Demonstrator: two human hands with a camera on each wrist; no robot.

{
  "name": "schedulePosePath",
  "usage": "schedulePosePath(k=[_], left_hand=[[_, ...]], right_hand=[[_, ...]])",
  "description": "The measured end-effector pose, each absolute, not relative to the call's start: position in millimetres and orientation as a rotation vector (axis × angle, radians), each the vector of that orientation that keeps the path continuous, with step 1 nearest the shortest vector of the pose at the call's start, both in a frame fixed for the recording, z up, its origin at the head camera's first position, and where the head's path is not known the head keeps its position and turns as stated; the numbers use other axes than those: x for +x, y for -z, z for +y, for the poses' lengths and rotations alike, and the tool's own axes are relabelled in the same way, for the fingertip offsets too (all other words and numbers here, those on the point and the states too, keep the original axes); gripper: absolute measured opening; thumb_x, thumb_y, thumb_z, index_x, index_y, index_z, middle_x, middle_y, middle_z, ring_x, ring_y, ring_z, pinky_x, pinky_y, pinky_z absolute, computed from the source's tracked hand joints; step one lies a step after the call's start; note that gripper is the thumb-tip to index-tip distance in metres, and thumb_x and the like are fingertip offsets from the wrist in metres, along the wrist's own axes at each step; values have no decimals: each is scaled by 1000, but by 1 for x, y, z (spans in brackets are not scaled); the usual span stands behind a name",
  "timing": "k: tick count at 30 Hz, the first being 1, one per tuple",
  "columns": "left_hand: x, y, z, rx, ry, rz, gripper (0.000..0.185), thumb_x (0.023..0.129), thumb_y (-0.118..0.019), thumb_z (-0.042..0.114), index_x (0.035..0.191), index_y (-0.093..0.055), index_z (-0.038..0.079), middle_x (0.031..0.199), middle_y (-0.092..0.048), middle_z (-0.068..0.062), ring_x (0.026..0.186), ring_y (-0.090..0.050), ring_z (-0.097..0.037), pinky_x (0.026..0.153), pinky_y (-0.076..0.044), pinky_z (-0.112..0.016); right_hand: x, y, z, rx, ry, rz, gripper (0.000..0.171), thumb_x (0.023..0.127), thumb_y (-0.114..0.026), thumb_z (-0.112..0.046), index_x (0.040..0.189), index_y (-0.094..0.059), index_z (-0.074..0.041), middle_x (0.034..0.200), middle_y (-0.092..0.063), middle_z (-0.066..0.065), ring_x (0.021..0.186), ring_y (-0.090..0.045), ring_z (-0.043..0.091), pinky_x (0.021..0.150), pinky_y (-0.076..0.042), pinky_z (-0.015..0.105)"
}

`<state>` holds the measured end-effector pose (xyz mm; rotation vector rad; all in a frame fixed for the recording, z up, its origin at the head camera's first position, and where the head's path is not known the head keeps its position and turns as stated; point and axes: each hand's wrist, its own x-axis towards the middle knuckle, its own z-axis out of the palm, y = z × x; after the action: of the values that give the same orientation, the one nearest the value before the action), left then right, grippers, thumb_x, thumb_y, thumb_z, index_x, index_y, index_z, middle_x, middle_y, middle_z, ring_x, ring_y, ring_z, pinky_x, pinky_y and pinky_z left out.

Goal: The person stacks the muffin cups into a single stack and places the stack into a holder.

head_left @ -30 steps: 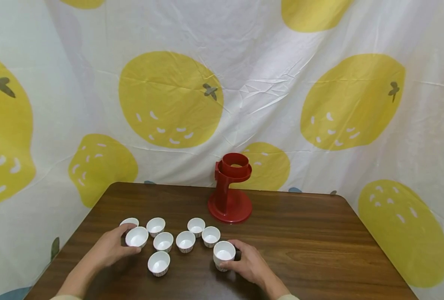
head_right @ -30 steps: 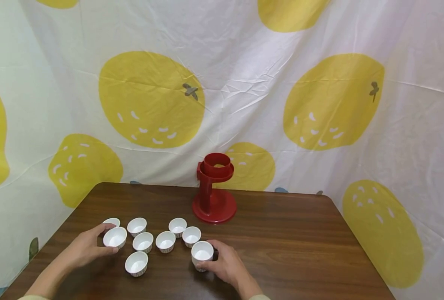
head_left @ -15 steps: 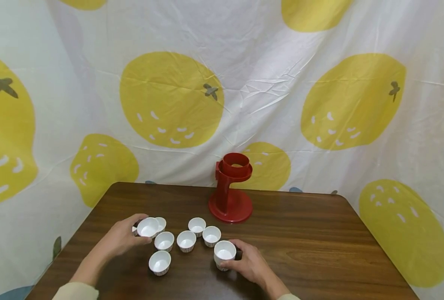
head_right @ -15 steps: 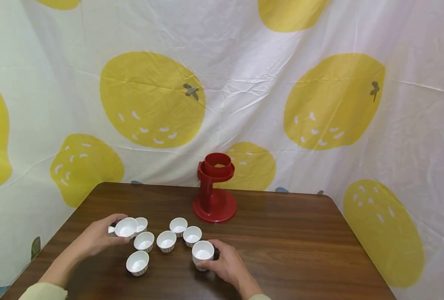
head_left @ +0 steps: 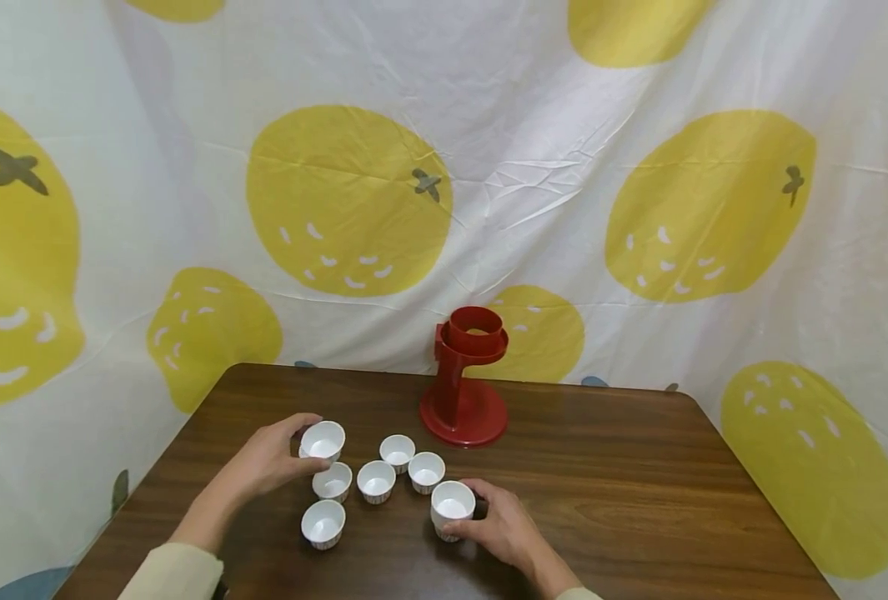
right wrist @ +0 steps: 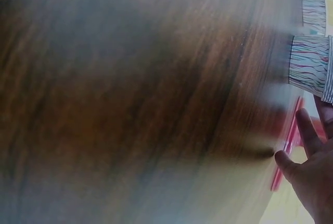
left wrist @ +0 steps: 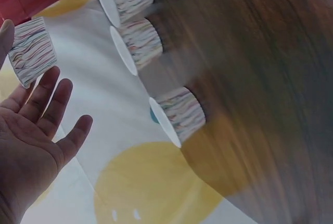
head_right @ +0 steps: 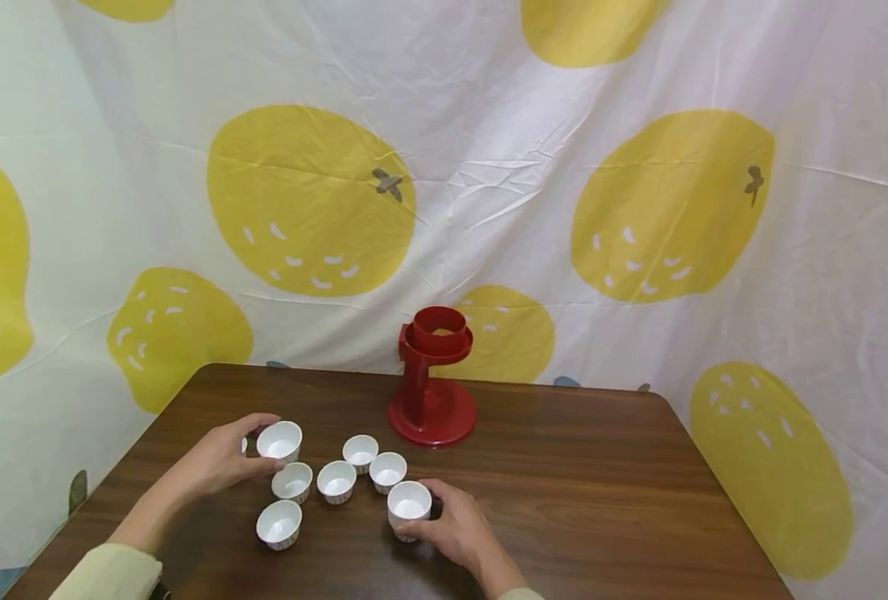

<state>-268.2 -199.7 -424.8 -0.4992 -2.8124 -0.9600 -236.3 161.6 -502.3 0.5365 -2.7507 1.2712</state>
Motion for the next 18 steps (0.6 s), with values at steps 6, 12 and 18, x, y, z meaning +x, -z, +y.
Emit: schedulePosePath(k=[6, 12, 18], left_hand=[[-271, 418, -188, -548, 994, -2785, 67, 77, -85, 38, 128, -60, 1, 113, -68, -11, 100, -63, -27, 84, -50, -45], [-273, 412, -173, -620, 1038, -2757, 64, 77, -85, 36, 124, -61, 1, 113, -68, -10, 106, -63, -31, 88, -50, -48], [-276, 409, -160, -654, 1026, -2779, 63, 76, -85, 38, 123, -62, 3, 107, -68, -5, 98, -63, -24, 83, -50, -42]], right_hand=[[-237, 503, 161, 527, -1270, -2748, 57, 70, -88, -39, 118, -68, -15, 103, -69, -5, 100, -63, 20, 87, -48, 40], [-237, 504, 162, 522, -1284, -2744, 57, 71, -88, -39, 118, -68, -15, 101, -69, -8, 97, -62, 16, 85, -48, 36], [-237, 503, 161, 527, -1292, -2743, 57, 71, -88, -38, 119, -68, -15, 101, -69, -8, 97, -62, 17, 85, -48, 36]])
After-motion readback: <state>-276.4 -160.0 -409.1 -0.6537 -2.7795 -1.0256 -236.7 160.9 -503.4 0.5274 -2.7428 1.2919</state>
